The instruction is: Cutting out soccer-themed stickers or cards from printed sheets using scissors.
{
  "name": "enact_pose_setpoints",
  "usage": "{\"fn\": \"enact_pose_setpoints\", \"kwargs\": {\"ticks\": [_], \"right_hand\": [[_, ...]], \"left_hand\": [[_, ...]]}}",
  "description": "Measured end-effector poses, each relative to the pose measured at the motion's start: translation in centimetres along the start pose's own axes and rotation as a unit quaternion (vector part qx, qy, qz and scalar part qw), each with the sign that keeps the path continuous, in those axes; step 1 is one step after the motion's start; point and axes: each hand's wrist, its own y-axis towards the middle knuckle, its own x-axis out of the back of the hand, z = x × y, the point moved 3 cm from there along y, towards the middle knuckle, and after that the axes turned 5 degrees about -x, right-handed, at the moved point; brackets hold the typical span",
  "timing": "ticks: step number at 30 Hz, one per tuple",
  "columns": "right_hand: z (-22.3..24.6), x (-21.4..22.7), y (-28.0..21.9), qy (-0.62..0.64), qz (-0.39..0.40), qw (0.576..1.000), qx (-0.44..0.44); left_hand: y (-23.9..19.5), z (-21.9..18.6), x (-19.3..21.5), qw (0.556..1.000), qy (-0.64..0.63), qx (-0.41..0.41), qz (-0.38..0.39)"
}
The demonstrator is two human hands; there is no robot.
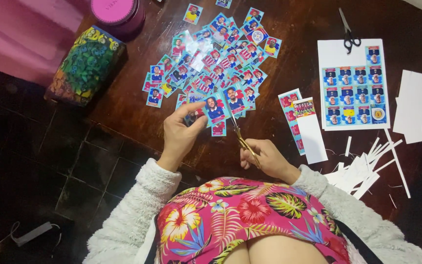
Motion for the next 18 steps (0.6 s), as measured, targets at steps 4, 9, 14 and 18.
{"fn": "enact_pose_setpoints", "kwargs": {"ticks": [4, 9, 14, 18], "right_hand": [[0.1, 0.1, -0.2, -0.015, -0.006, 1.0, 0.0], [-0.5, 0.0, -0.4, 0.012, -0.025, 0.999, -0.031], [0.2, -0.4, -0.6, 0.003, -0.065, 0.996, -0.058], [0.6, -0.5, -0.5, 0.0, -0.091, 0.993, -0.074]], "left_hand": [[-0.1, 0.2, -0.1, 0.999, -0.031, 0.012, 0.001], [0.0, -0.1, -0.1, 1.0, -0.02, -0.006, 0.006], [0.1, 0.8, -0.2, 0.999, -0.021, 0.027, 0.001], [0.2, 1.1, -0.2, 0.999, -0.03, 0.031, -0.001]]}}
